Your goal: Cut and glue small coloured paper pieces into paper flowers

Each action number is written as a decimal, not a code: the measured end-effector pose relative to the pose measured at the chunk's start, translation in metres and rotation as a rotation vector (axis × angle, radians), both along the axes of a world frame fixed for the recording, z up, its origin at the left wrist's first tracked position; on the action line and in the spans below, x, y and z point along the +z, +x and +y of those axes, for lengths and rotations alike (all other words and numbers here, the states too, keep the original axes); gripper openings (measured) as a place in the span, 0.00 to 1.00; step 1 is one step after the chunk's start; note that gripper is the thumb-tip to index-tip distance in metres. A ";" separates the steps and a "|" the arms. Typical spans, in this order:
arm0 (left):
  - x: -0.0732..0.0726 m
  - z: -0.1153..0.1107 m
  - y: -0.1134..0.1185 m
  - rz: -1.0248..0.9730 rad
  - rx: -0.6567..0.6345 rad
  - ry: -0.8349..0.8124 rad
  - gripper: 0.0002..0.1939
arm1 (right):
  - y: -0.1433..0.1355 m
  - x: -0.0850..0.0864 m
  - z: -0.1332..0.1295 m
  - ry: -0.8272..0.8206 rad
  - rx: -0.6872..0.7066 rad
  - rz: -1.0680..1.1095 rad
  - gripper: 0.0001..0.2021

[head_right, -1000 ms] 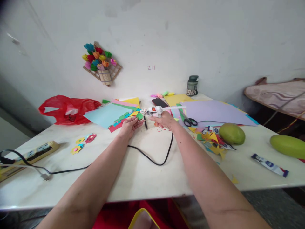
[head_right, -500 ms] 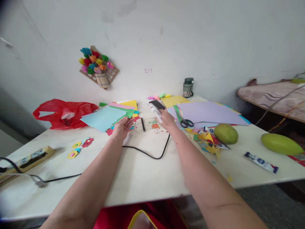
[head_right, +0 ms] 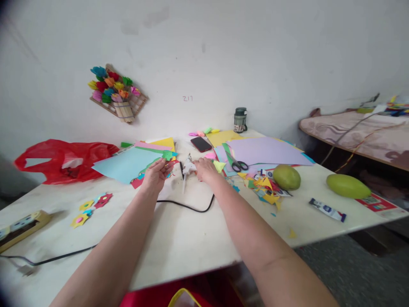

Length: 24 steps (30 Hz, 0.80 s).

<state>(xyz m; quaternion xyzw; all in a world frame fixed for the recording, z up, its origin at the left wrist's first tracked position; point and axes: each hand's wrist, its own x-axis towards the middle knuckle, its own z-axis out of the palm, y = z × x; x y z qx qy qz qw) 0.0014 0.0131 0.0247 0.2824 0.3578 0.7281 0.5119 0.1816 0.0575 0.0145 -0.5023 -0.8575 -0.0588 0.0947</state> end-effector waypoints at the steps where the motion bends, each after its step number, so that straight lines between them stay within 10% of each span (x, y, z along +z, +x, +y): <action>1: -0.001 -0.001 0.003 0.011 -0.023 0.005 0.10 | 0.000 0.001 0.000 0.001 0.003 -0.001 0.24; 6: -0.005 -0.003 0.015 0.076 -0.125 0.000 0.12 | 0.020 0.015 0.006 0.093 -0.034 0.151 0.18; 13: -0.007 -0.002 0.020 0.115 -0.178 -0.011 0.12 | 0.084 0.020 0.032 0.041 -0.538 0.189 0.15; 24: -0.008 -0.004 0.021 0.155 -0.200 -0.021 0.15 | 0.105 -0.012 0.039 0.101 -0.443 0.098 0.12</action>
